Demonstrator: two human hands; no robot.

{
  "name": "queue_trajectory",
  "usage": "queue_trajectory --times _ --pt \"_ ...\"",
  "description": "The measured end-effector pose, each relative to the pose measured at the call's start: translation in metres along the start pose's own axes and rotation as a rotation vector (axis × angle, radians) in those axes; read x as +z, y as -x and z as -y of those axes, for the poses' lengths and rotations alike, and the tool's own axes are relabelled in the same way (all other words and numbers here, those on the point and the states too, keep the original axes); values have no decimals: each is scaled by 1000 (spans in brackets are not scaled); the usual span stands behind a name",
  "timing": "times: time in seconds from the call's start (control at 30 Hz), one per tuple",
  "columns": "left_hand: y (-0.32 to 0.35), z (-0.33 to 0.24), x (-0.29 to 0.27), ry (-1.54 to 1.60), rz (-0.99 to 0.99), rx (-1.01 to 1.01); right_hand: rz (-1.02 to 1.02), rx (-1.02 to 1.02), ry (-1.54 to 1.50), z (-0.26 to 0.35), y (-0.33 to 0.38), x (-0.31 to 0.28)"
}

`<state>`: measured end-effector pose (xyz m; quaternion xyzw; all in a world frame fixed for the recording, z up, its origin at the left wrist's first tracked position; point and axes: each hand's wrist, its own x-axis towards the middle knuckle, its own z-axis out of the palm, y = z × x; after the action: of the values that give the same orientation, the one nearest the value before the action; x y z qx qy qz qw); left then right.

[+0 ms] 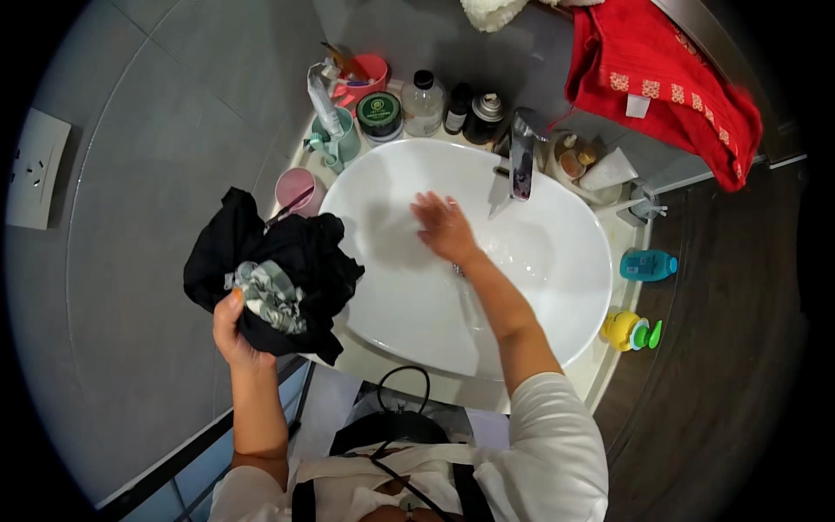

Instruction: The person picks up a white cloth and a black and white patterned cloth from the counter and places them into the sink. They turn on the water, rinse both items, and scrub them together by hand while the water runs.

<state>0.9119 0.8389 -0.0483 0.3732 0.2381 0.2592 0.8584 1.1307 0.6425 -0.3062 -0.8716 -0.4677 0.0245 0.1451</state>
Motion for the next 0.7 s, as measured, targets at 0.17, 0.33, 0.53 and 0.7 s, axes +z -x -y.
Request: queue_trajectory --times 0.17,0.33,0.53,0.7 --pt "1 6 14 74 76 -73 7 -134 104 -6 -6 16" --pt "-4 13 10 39 140 -174 98 -178 253 -90 46 -54" --pt "0 20 8 8 198 -249 -5 177 572 -127 121 -126" --pt "5 27 14 -35 204 -280 94 458 571 -106 183 -148"
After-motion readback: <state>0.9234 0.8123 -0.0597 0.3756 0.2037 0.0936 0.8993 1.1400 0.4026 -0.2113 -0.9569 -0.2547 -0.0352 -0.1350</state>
